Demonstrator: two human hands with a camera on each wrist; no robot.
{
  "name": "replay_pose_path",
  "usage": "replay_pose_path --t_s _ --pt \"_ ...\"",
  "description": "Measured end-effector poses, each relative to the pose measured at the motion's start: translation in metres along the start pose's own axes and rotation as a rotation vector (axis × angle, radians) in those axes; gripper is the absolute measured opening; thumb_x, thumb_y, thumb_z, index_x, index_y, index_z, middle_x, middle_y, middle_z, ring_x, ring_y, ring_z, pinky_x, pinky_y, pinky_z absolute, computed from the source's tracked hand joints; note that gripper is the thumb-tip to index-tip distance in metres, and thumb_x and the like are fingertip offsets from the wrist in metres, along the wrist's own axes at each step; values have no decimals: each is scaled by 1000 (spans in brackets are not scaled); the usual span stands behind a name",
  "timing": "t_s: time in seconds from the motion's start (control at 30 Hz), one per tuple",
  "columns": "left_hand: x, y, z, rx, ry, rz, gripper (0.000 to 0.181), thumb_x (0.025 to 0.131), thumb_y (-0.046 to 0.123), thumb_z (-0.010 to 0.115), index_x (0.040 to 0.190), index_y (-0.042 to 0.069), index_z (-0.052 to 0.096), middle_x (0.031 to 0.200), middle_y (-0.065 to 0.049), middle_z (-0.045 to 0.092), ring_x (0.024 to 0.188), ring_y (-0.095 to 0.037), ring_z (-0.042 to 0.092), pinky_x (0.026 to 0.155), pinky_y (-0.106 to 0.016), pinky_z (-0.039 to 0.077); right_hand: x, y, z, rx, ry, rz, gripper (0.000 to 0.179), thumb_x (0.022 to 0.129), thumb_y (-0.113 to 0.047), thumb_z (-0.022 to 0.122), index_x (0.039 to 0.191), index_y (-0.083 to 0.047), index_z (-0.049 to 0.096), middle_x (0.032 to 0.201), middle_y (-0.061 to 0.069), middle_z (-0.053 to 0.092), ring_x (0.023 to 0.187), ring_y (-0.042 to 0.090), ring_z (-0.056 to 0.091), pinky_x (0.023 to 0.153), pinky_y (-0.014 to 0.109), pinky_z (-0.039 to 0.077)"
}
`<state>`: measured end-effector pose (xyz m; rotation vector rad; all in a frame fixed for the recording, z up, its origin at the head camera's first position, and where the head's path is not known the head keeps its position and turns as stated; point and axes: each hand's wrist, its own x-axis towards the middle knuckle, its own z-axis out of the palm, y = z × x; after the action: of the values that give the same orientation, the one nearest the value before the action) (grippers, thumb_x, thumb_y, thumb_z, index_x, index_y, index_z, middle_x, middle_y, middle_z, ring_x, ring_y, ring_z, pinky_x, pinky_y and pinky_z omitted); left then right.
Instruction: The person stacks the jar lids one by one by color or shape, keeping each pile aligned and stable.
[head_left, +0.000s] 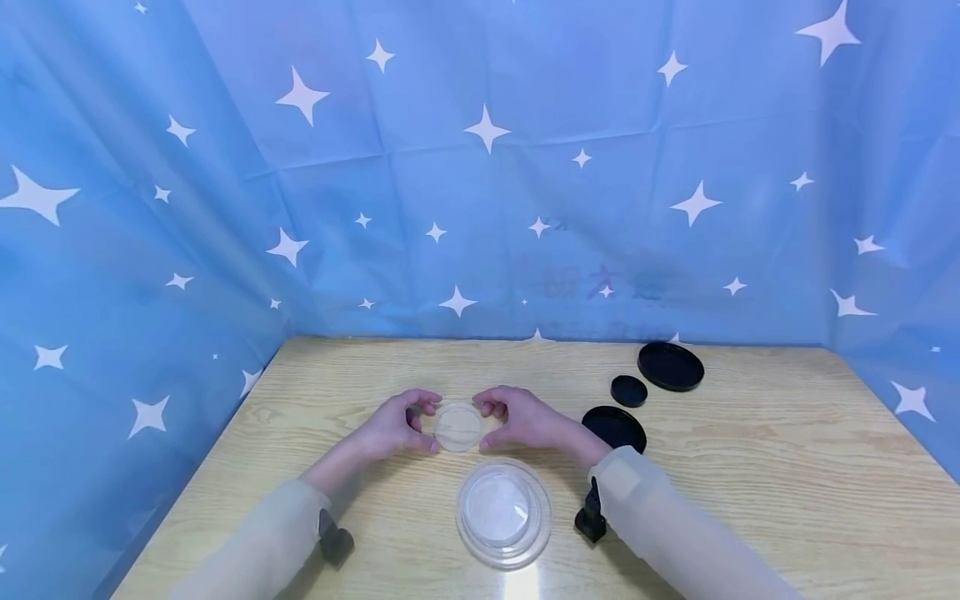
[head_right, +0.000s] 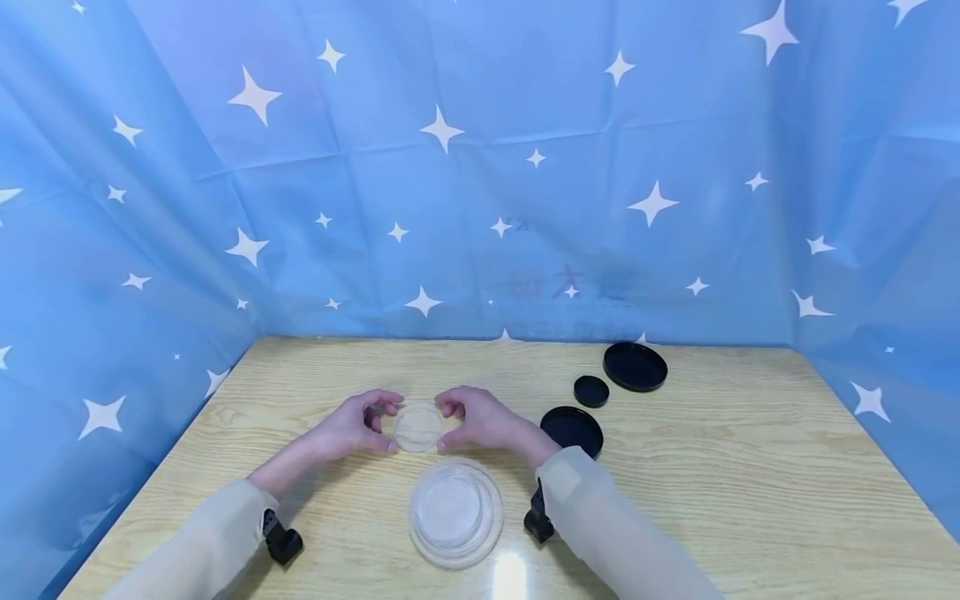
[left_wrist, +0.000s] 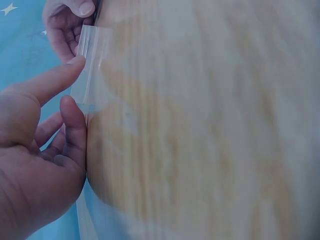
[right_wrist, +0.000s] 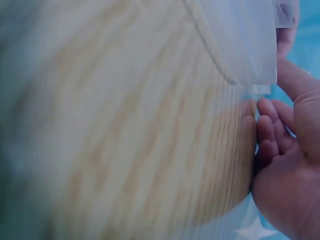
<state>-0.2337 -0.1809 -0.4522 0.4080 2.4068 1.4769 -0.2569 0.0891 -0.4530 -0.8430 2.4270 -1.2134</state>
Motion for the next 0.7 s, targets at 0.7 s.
replay_pose_path --t_s 0.7 --pt "-3 3 3 9 13 41 65 77 0 86 135 -7 57 120 -18 57 80 -19 48 60 -23 44 3 3 3 -38 23 -16 56 83 -17 87 131 0 65 102 0 60 89 16 52 80 30 46"
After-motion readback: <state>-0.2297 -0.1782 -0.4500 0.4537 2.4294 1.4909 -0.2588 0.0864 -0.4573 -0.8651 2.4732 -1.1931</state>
